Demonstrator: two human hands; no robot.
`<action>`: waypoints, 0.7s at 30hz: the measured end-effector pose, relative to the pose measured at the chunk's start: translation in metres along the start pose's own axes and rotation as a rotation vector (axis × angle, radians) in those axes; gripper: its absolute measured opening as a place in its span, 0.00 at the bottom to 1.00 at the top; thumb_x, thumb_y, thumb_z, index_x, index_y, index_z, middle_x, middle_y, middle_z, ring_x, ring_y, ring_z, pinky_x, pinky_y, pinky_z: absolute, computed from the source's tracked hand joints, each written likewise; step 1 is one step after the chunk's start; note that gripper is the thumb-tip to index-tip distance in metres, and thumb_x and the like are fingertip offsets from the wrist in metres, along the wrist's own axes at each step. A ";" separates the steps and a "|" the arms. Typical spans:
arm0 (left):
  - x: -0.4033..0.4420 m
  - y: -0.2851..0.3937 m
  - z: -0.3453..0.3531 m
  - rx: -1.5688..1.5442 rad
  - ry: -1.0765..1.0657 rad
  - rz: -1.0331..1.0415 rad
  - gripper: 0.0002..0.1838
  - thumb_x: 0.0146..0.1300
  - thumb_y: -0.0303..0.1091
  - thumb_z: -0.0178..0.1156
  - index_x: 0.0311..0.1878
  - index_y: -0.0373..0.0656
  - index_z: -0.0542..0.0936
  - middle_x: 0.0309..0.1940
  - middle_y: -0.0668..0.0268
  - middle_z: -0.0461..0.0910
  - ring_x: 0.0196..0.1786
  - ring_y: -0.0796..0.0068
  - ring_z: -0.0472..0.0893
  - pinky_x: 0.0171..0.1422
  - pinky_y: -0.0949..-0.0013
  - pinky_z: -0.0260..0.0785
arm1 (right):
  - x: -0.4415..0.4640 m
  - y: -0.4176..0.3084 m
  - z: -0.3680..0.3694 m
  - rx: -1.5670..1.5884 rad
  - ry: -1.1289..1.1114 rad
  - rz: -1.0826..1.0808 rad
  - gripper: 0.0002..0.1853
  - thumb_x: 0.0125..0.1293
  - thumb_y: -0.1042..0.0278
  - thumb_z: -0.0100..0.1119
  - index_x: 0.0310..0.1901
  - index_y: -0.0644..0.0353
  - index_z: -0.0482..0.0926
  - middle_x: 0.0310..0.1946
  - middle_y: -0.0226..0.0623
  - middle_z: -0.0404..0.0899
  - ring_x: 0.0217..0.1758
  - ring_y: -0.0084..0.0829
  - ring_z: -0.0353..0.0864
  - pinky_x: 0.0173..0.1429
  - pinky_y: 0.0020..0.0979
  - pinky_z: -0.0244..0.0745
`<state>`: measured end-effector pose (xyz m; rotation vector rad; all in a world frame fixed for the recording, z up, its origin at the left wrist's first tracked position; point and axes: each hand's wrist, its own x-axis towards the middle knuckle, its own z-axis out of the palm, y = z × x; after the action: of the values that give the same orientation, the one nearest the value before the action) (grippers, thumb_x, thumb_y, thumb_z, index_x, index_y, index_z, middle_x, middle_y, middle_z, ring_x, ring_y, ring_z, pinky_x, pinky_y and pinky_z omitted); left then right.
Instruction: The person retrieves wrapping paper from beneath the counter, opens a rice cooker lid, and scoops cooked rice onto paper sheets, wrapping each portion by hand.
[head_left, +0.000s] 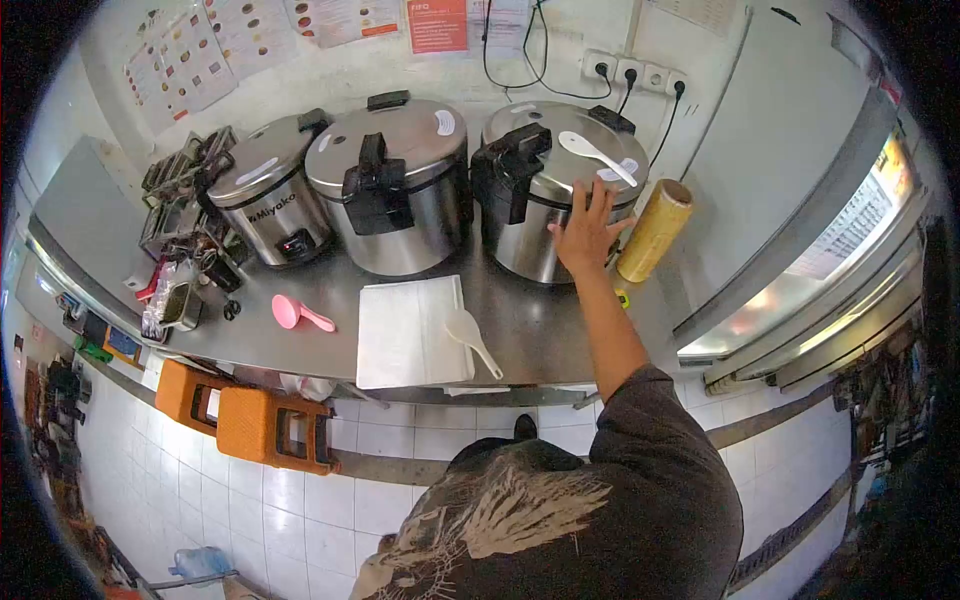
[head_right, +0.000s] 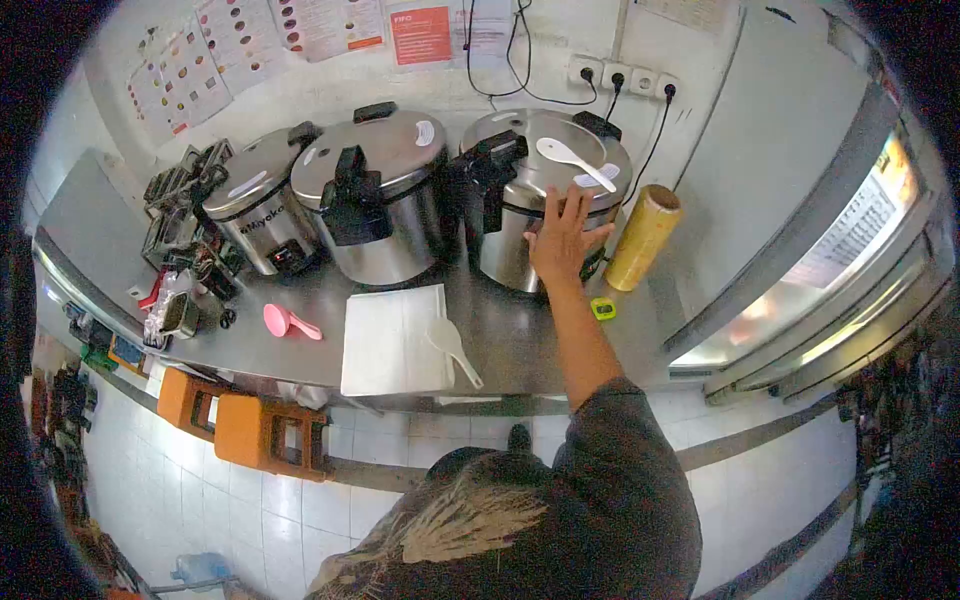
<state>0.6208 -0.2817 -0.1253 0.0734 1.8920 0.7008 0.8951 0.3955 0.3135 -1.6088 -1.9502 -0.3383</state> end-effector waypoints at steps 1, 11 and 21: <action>-0.006 0.000 0.002 -0.019 -0.010 -0.042 0.12 0.72 0.39 0.56 0.48 0.41 0.78 0.37 0.63 0.84 0.34 0.70 0.83 0.28 0.65 0.71 | 0.006 0.007 0.002 -0.011 -0.014 0.013 0.48 0.55 0.52 0.76 0.75 0.48 0.58 0.78 0.45 0.47 0.83 0.55 0.39 0.68 0.86 0.33; 0.007 0.070 0.050 -0.295 0.007 -0.076 0.12 0.72 0.40 0.56 0.49 0.42 0.77 0.37 0.63 0.83 0.36 0.70 0.84 0.28 0.64 0.71 | 0.020 0.048 0.026 0.120 0.022 -0.113 0.50 0.55 0.52 0.76 0.76 0.48 0.57 0.79 0.47 0.43 0.83 0.59 0.38 0.69 0.85 0.33; -0.010 0.147 0.032 -0.257 0.104 0.154 0.13 0.71 0.38 0.58 0.56 0.46 0.75 0.43 0.63 0.83 0.38 0.70 0.84 0.27 0.70 0.70 | -0.067 0.088 0.079 0.672 0.053 -0.267 0.39 0.64 0.56 0.67 0.73 0.57 0.62 0.77 0.53 0.52 0.80 0.63 0.48 0.78 0.66 0.44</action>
<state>0.6142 -0.1502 -0.0527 0.0199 1.8927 1.0656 0.9642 0.4052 0.1968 -0.9044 -1.9501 0.1668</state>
